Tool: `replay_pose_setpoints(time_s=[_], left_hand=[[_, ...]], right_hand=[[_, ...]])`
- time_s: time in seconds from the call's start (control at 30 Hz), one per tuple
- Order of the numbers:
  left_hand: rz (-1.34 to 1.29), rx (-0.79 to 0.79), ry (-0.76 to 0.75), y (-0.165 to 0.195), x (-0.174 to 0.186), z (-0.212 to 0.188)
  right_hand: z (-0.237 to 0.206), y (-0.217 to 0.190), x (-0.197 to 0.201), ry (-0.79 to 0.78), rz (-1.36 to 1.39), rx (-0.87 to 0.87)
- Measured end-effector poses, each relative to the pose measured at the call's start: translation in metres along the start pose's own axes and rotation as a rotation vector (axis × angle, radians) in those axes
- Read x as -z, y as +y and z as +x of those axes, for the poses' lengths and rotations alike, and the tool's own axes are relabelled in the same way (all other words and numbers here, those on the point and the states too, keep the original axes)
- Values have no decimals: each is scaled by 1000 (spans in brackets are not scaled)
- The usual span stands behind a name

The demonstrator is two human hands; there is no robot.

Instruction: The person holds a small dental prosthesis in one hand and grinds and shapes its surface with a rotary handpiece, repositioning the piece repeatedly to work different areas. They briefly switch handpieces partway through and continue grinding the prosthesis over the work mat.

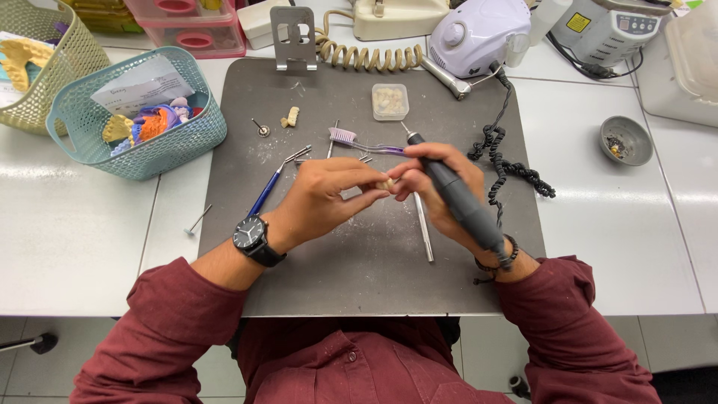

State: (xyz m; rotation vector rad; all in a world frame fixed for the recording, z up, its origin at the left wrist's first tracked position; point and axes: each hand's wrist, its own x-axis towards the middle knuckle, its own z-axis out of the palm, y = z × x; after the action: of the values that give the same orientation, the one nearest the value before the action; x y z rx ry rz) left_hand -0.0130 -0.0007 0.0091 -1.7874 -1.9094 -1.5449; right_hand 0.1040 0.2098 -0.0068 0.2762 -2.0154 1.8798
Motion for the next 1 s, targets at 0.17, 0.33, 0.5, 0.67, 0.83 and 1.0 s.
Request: replay_pose_setpoints(time_s=[0.17, 0.33, 0.5, 0.67, 0.83, 1.0], left_hand=[[-25, 50, 50, 9, 1, 0], [-43, 64, 78, 9, -2, 0], [-144, 150, 32, 7, -2, 1], [-392, 308, -27, 8, -6, -1], [-577, 359, -20, 8, -9, -3], [-462, 308, -41, 9, -9, -2]], right_hand=[[2, -12, 16, 30, 388, 85], [-4, -14, 21, 40, -52, 218], [-10, -23, 17, -2, -104, 206], [-14, -37, 10, -56, -76, 191], [-17, -39, 6, 16, -298, 235], [-19, -37, 7, -15, -226, 235]])
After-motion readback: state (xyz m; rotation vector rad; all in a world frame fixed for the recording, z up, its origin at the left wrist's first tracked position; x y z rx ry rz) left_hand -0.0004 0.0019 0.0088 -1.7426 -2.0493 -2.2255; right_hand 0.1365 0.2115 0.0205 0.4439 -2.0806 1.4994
